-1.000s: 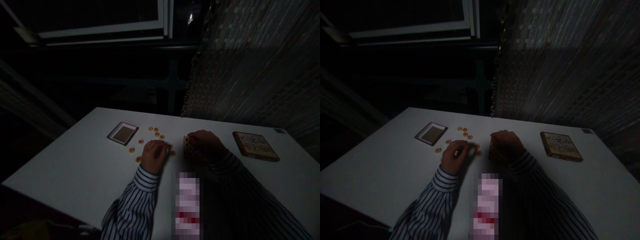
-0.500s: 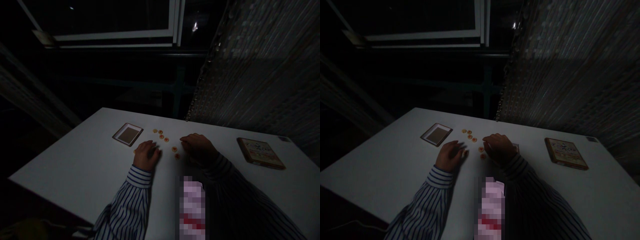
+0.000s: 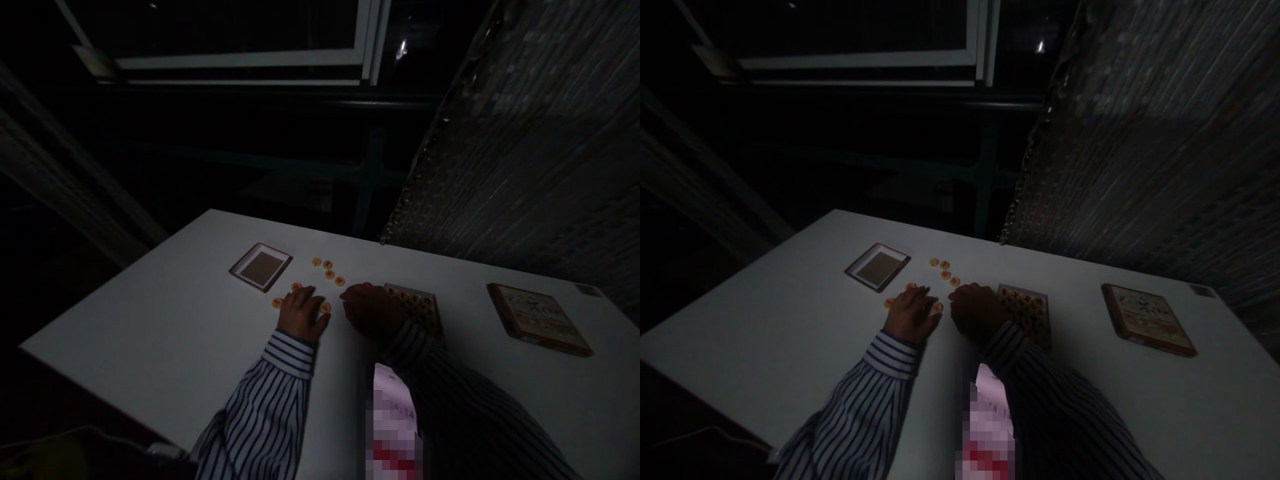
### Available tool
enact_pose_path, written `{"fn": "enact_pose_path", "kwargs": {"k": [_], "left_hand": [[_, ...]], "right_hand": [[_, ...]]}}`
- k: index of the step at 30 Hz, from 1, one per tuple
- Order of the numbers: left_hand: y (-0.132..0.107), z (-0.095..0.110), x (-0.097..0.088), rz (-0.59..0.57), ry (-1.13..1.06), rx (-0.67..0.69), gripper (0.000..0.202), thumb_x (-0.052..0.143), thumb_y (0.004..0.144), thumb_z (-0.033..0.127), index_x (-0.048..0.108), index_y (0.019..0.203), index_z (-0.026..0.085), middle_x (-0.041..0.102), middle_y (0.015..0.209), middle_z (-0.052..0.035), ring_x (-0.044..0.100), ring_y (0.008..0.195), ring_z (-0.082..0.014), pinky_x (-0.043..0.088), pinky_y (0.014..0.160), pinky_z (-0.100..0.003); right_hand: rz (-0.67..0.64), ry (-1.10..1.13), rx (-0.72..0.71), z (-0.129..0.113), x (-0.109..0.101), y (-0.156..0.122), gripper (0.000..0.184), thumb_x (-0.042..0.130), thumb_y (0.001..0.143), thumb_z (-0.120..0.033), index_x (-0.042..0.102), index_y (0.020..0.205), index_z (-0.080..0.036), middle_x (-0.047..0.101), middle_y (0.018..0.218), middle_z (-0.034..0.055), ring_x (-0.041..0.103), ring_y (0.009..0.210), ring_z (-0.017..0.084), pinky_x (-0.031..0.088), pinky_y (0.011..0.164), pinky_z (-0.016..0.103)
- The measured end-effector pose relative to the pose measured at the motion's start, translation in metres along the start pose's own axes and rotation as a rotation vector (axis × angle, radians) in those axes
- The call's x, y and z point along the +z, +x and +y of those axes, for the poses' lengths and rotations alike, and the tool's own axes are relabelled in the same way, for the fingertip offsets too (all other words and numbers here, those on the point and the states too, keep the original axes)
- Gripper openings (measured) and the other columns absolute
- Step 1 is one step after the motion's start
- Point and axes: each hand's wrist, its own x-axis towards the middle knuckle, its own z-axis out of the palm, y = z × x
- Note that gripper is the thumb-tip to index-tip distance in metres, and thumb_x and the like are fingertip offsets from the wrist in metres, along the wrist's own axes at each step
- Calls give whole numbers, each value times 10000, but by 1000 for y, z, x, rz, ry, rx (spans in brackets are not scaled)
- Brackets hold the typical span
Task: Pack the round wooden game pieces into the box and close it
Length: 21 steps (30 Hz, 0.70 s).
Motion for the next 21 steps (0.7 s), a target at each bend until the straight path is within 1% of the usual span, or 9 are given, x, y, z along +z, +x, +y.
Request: {"fn": "enact_pose_path", "kwargs": {"k": [2,4,9,13,17,21], "left_hand": [[0,1,0,-16,18,2,329,618,669,366,623,963,218,557,1134,-100,493,1040,-279,384,872,-449],[0,2,0,-29,39,5,341,622,667,371,622,973,221,551,1144,-103,487,1044,-287,378,871,-457],[0,4,2,-51,69,4,332,617,680,385,626,966,217,540,1162,-116,469,1060,-305,362,873,-484],[0,4,4,-64,83,-15,316,619,684,388,626,959,232,528,1184,-109,448,1088,-310,339,890,-509],[1,5,4,-65,81,-8,302,619,688,383,632,950,234,527,1188,-104,440,1098,-306,330,899,-505],[2,8,3,-50,68,-18,285,629,683,364,646,932,226,533,1176,-115,436,1095,-321,324,899,-514]], "right_hand": [[-9,-7,-14,0,4,-1,279,378,842,-244,602,992,-173,618,975,83,522,863,190,354,751,307],[9,-9,-27,0,6,-3,274,375,844,-235,603,983,-174,619,974,81,525,856,189,356,758,313],[21,18,-48,1,7,-5,270,384,837,-214,610,977,-173,626,962,80,525,878,188,358,773,315],[43,24,-58,1,10,-6,267,396,832,-222,617,975,-180,623,976,80,524,896,191,359,769,321],[45,21,-42,1,13,-6,267,402,831,-221,617,981,-177,622,986,86,522,897,194,354,775,324],[56,46,-57,1,15,-6,263,406,830,-221,616,980,-174,622,988,82,519,901,195,347,788,323]]}}
